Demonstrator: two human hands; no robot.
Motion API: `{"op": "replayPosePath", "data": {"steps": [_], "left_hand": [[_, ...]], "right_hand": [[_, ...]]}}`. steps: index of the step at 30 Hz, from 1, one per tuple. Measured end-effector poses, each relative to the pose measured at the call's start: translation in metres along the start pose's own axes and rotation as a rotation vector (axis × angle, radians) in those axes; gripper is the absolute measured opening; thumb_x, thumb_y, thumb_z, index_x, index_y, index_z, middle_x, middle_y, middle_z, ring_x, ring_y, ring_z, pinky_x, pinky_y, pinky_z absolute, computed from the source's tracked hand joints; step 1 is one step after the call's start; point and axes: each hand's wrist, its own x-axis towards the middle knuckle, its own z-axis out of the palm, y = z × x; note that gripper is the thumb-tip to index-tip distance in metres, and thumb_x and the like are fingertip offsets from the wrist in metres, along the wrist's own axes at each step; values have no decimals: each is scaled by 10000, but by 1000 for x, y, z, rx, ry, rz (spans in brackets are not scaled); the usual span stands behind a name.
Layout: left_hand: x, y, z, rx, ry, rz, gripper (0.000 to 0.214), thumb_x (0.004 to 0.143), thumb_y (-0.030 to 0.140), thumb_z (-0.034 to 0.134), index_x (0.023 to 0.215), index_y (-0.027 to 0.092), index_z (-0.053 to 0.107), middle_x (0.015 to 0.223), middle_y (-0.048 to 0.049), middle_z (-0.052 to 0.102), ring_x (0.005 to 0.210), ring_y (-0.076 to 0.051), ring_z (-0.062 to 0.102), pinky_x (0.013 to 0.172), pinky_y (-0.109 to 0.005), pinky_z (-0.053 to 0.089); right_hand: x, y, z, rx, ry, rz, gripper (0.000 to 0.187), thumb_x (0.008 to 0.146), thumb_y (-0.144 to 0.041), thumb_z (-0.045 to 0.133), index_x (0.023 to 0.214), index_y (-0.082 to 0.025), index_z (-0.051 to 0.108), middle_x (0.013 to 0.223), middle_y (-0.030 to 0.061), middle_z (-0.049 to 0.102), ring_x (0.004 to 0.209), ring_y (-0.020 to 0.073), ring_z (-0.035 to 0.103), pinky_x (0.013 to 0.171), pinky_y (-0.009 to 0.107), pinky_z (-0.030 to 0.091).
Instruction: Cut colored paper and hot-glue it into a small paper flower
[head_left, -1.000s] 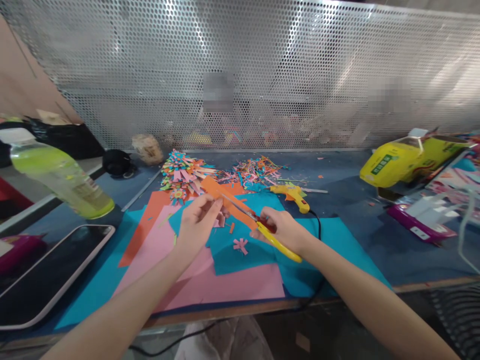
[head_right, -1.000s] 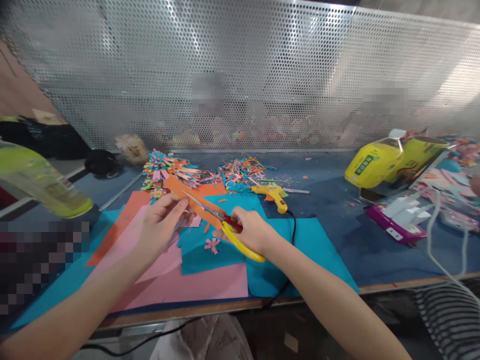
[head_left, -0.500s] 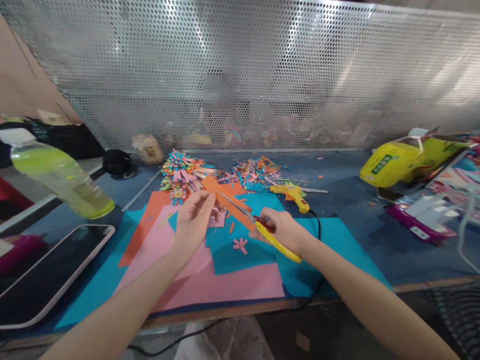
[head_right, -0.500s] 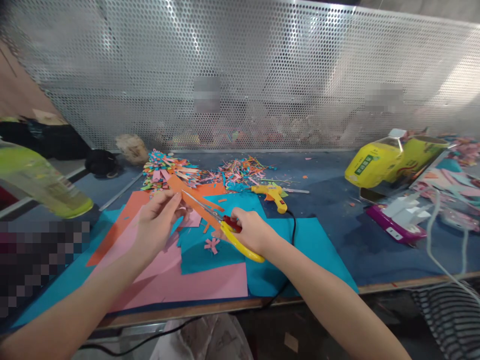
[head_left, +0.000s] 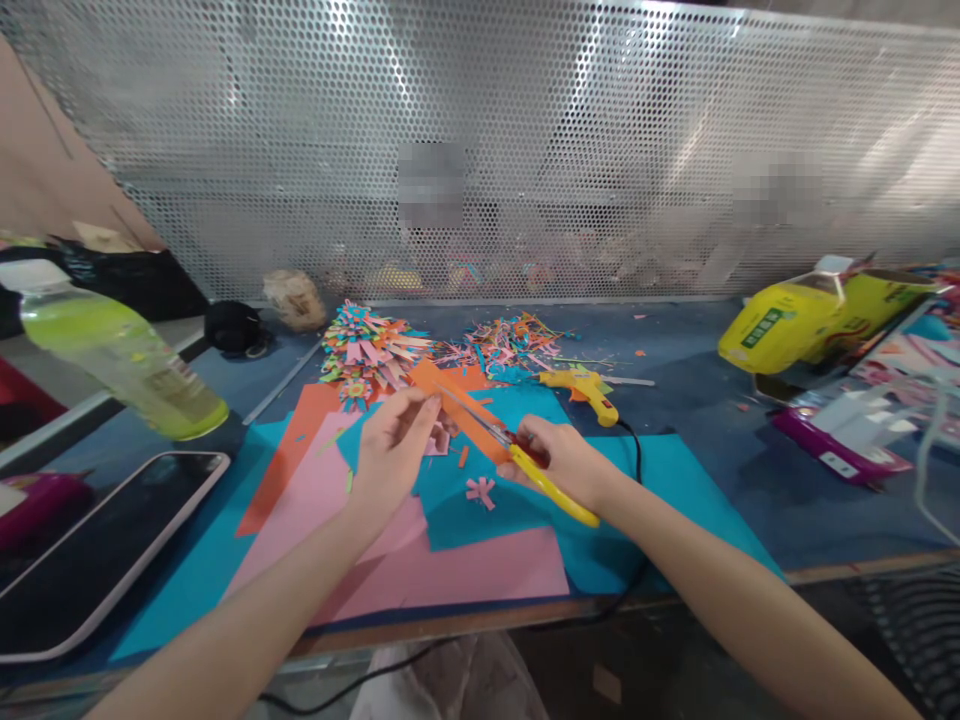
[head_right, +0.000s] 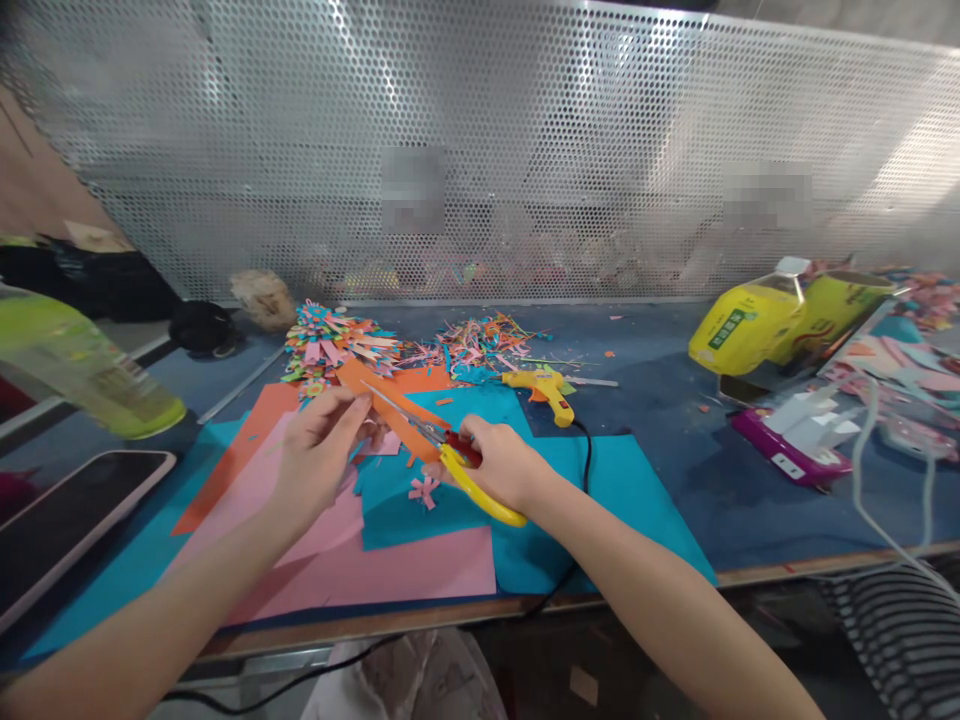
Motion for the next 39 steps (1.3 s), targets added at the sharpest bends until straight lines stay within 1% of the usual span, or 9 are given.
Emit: {"op": "replayPosePath", "data": {"steps": [7, 14, 20, 23, 25, 29, 33, 36, 39], "left_hand": [[-1, 3, 2, -7, -4, -14, 162, 782, 289, 535, 663, 180, 516, 582, 34, 534, 468, -72, 499, 449, -201, 405], [-4, 3, 6, 7, -54, -12, 148, 775, 289, 537, 684, 172, 528, 557, 33, 533, 466, -82, 505, 447, -201, 421], [-4, 5, 6, 21, -50, -41, 174, 780, 305, 532, 670, 172, 518, 551, 31, 540, 455, -82, 510, 444, -202, 421], [-5, 3, 6, 10, -51, -42, 166, 777, 309, 535, 681, 174, 519, 541, 34, 535, 453, -85, 511, 448, -208, 421], [-6, 1, 7, 7, -73, -36, 161, 774, 311, 538, 687, 176, 522, 543, 35, 536, 455, -88, 512, 455, -214, 420], [-9, -4, 9, 22, -155, -4, 177, 795, 310, 512, 678, 178, 530, 593, 19, 562, 491, -94, 525, 481, -225, 417], [-11, -7, 12, 18, -156, 7, 182, 795, 311, 511, 667, 183, 530, 586, 20, 561, 491, -98, 525, 478, -224, 412], [-11, -4, 12, 32, -151, -3, 189, 787, 315, 518, 653, 183, 532, 581, 15, 570, 482, -101, 528, 477, -223, 421], [-5, 7, 3, 110, -171, -6, 193, 770, 321, 533, 631, 188, 548, 577, 7, 588, 476, -105, 527, 481, -217, 429]], "right_hand": [[0, 0, 0, -9, 0, 9, 283, 716, -429, 556, 687, -196, 399, 538, -61, 384, 480, 72, 278, 425, 199, 193], [-3, -3, -1, 26, -5, 2, 320, 718, -491, 540, 729, -201, 406, 577, -45, 426, 500, 85, 339, 434, 197, 225], [-1, -4, 1, 2, -1, 26, 339, 703, -506, 547, 698, -202, 395, 525, -60, 379, 479, 81, 301, 422, 199, 211], [-1, -2, 2, -5, 5, 13, 330, 704, -493, 551, 702, -202, 397, 537, -58, 387, 477, 80, 312, 419, 198, 206], [-2, -2, 2, -2, 4, 8, 324, 709, -489, 549, 717, -201, 402, 549, -55, 400, 478, 81, 329, 422, 198, 210], [-4, -5, -1, 13, -7, 17, 295, 733, -468, 536, 752, -201, 412, 587, -40, 439, 493, 88, 362, 435, 199, 226], [-4, -7, 0, 35, -10, 26, 313, 727, -487, 532, 751, -202, 402, 567, -42, 438, 475, 87, 353, 428, 201, 224], [-2, -6, 2, 48, -2, 24, 336, 716, -499, 534, 708, -207, 369, 518, -59, 398, 461, 82, 316, 415, 199, 213], [-2, -4, 2, 65, 21, 12, 339, 708, -489, 543, 691, -205, 357, 502, -68, 382, 460, 77, 300, 409, 196, 206]]}}
